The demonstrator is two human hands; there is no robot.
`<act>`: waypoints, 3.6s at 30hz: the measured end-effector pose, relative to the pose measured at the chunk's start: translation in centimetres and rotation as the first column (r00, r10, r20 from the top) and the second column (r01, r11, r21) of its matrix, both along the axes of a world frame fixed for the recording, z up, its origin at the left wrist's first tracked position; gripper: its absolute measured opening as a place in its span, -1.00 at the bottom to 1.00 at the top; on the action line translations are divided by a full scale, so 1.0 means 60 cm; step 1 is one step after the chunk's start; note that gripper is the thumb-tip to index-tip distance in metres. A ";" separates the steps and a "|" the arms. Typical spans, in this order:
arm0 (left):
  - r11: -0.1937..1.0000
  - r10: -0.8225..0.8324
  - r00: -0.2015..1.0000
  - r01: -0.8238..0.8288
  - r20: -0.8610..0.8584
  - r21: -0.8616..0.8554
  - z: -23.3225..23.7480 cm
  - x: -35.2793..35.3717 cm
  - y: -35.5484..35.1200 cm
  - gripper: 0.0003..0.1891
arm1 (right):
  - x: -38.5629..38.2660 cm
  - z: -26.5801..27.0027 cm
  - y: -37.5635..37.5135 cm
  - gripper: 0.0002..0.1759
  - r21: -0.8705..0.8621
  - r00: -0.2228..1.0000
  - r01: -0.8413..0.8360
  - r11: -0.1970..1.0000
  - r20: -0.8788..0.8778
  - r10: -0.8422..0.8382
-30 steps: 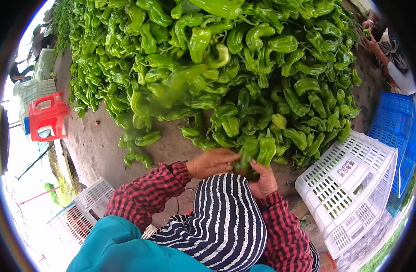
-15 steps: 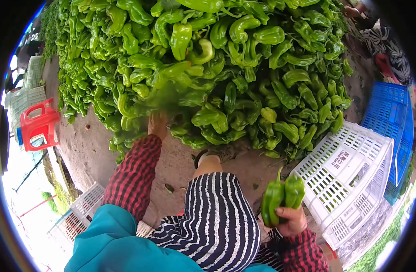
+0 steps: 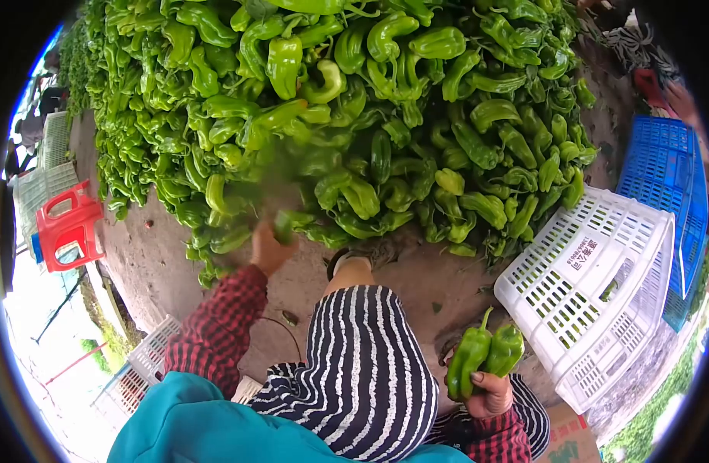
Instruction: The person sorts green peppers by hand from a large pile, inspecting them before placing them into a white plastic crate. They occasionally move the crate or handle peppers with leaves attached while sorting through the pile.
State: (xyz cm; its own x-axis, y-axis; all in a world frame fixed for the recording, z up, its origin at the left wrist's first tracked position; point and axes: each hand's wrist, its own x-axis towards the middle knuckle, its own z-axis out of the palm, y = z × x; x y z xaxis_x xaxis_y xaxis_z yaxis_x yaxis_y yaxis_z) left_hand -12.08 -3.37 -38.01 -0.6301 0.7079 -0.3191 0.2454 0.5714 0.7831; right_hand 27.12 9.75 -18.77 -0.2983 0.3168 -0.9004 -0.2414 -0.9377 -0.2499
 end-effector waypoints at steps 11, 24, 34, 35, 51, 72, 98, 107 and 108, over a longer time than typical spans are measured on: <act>0.360 -0.882 0.465 0.547 -0.084 -0.755 -0.061 0.038 0.041 -0.32 | -0.018 -0.018 -0.021 -0.42 0.011 0.999 0.013 1.000 -0.040 -0.012; 0.974 0.145 0.841 -0.213 0.522 0.073 0.097 -0.054 -0.001 -0.39 | -0.022 0.053 0.027 -0.27 0.073 0.989 -0.029 0.997 -0.141 0.039; 0.859 -0.268 0.120 -0.419 0.956 0.294 0.272 0.016 0.141 -0.42 | -0.055 0.088 0.027 -0.40 0.148 0.974 0.077 0.986 -0.222 -0.043; 0.861 -0.292 0.124 -0.398 0.948 0.317 0.282 0.022 0.153 -0.42 | -0.054 0.076 0.021 -0.42 0.154 0.979 0.076 0.985 -0.200 -0.044; 0.737 -0.618 0.030 0.372 0.786 0.565 0.527 0.282 0.364 -0.37 | -0.086 0.018 0.000 -0.54 0.262 0.945 0.291 0.920 -0.230 -0.234; 0.395 -0.854 0.013 0.668 0.521 0.630 0.461 0.596 0.425 -0.50 | -0.102 -0.001 0.006 -0.54 0.562 0.978 0.199 0.803 -0.165 -0.127; 0.945 -0.309 0.919 0.268 -0.243 -0.189 0.194 -0.009 0.075 -0.70 | -0.084 0.038 0.027 -0.64 0.217 0.960 0.213 0.953 -0.228 -0.163; 0.945 -0.165 0.832 -0.020 -0.530 -0.327 0.170 -0.077 0.254 -0.50 | -0.095 0.033 0.018 -0.60 0.188 0.964 0.199 0.962 -0.214 -0.158; 0.944 -0.168 0.833 -0.020 -0.528 -0.330 0.169 -0.065 0.252 -0.50 | -0.095 0.035 0.018 -0.60 0.184 0.964 0.199 0.963 -0.212 -0.159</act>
